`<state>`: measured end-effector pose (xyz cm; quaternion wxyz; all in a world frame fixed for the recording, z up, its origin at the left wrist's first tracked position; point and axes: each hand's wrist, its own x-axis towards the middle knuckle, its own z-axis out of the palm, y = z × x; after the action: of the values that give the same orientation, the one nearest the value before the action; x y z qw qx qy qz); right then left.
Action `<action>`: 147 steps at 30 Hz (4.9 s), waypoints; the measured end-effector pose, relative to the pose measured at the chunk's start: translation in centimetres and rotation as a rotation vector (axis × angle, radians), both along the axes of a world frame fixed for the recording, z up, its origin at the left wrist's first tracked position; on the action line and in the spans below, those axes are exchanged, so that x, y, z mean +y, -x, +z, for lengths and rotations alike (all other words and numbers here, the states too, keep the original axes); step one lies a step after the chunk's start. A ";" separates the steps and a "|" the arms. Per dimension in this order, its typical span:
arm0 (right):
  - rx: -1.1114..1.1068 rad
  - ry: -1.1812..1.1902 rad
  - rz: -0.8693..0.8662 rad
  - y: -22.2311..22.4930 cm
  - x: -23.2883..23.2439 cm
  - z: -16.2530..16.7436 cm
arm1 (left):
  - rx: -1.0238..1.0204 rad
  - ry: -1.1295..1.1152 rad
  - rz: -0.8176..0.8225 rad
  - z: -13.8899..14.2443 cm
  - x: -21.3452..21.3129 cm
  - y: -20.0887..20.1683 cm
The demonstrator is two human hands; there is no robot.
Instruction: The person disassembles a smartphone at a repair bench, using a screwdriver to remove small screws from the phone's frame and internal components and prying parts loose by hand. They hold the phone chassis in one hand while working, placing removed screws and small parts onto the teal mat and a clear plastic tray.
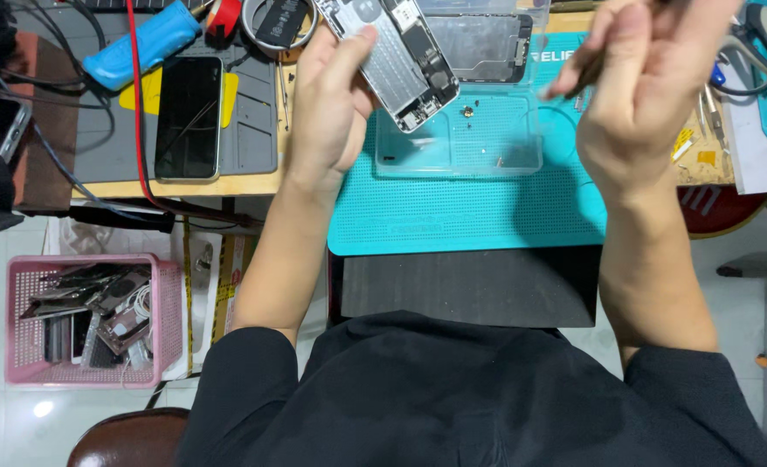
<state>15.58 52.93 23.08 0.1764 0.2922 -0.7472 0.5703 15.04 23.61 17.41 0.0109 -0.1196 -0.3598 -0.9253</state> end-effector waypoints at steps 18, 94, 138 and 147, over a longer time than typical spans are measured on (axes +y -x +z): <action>-0.503 0.084 0.167 1.2 -3.1 2.3 | 0.104 0.172 0.088 -0.6 -1.9 -0.9; -0.042 -0.359 0.168 2.4 -5.2 -0.7 | 0.267 0.342 0.297 -2.8 -1.5 0.2; -0.116 0.235 0.310 -0.4 -1.0 0.6 | 0.290 0.660 0.220 2.7 4.0 -3.5; -0.034 0.139 0.241 -1.5 -1.8 1.4 | 0.314 0.654 0.242 2.5 3.8 -3.6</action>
<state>17.11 51.11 24.46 0.1137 0.3572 -0.6683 0.6426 18.66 27.38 19.90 0.1363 -0.2138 -0.6417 -0.7239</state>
